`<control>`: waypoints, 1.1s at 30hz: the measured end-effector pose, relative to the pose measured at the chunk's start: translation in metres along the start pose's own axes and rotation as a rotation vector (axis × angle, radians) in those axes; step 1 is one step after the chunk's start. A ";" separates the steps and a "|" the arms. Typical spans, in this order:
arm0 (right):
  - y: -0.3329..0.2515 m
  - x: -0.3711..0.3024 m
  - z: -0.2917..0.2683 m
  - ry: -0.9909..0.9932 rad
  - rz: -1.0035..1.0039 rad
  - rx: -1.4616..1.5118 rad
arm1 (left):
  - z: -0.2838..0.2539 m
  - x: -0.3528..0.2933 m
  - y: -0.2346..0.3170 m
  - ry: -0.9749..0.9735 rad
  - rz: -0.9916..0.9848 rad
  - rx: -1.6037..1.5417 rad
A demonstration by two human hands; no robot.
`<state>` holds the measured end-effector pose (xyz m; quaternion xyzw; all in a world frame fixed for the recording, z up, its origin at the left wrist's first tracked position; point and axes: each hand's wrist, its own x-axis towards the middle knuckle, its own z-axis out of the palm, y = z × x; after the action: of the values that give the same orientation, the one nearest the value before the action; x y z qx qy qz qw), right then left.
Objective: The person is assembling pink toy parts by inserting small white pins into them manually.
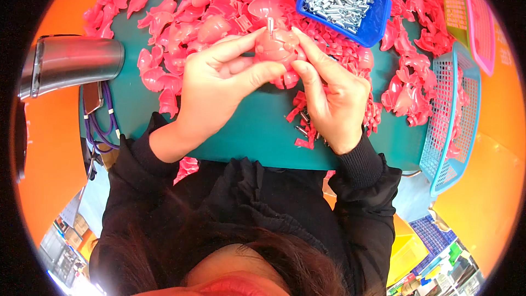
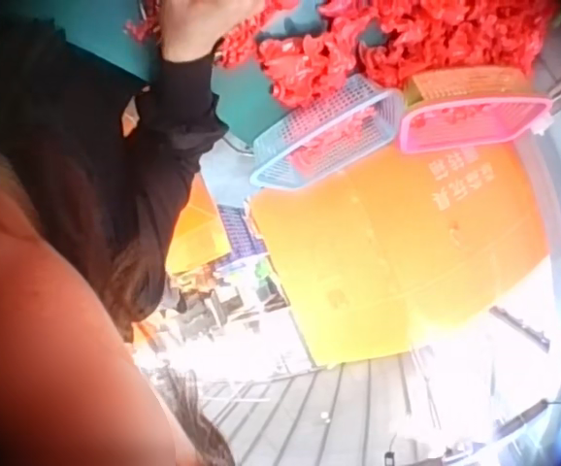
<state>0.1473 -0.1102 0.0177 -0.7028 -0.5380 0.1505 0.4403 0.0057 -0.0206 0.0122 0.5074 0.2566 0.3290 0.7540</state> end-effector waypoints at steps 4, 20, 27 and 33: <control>-0.004 0.000 0.001 -0.020 -0.004 -0.056 | -0.002 0.002 0.001 -0.039 -0.062 -0.037; -0.007 0.001 -0.001 -0.083 -0.062 -0.144 | -0.002 -0.003 -0.002 0.000 -0.015 0.037; -0.006 -0.004 0.003 -0.039 -0.205 -0.362 | -0.006 0.004 0.003 -0.073 -0.136 -0.096; 0.000 0.002 -0.016 -0.110 -0.063 0.172 | -0.006 0.008 0.003 -0.150 -0.087 -0.071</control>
<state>0.1585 -0.1155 0.0273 -0.6358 -0.5683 0.2209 0.4733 0.0057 -0.0101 0.0129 0.4920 0.2094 0.2659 0.8021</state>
